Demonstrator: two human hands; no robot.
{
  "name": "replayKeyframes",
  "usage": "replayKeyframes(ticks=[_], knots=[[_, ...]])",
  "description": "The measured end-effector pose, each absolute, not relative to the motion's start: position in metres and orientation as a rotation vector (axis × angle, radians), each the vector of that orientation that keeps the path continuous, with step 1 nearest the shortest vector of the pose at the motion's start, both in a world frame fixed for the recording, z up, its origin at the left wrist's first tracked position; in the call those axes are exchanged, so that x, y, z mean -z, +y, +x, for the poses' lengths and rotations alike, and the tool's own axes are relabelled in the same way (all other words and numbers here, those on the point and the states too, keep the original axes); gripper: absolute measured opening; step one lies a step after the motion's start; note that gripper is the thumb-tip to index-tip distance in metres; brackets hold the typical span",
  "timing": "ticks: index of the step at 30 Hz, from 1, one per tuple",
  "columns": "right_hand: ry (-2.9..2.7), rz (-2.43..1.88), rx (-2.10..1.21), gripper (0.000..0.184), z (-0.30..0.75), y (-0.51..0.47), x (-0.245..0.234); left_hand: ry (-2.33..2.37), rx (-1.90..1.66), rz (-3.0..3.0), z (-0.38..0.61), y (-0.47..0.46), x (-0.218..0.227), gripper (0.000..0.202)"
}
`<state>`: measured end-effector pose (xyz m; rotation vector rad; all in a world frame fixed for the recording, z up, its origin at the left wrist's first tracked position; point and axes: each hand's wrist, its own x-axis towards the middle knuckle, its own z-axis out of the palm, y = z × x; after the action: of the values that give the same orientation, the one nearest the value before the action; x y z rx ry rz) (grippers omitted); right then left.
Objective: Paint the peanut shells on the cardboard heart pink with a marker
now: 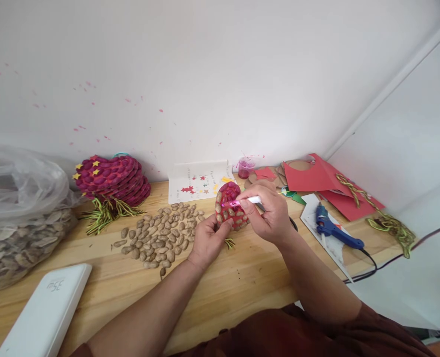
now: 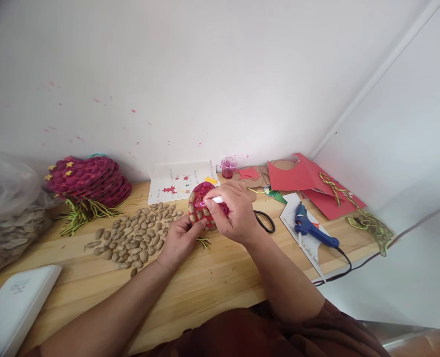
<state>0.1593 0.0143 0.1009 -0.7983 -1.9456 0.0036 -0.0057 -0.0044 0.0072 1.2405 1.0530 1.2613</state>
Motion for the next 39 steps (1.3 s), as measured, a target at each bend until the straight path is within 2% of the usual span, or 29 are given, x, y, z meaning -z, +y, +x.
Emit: replayKeyframes(ticks=[28, 39], knots=[[-1.925, -0.869, 0.096, 0.007, 0.1564, 0.0152, -0.0964, 0.965, -1.301, 1.135, -0.0059, -0.0028, -0.0080, 0.033], [-1.903, -0.889, -0.014, 0.010, 0.1562, 0.0134, -0.0971, 0.963, -1.295, 1.109, -0.0062, -0.0010, -0.0040, 0.036]])
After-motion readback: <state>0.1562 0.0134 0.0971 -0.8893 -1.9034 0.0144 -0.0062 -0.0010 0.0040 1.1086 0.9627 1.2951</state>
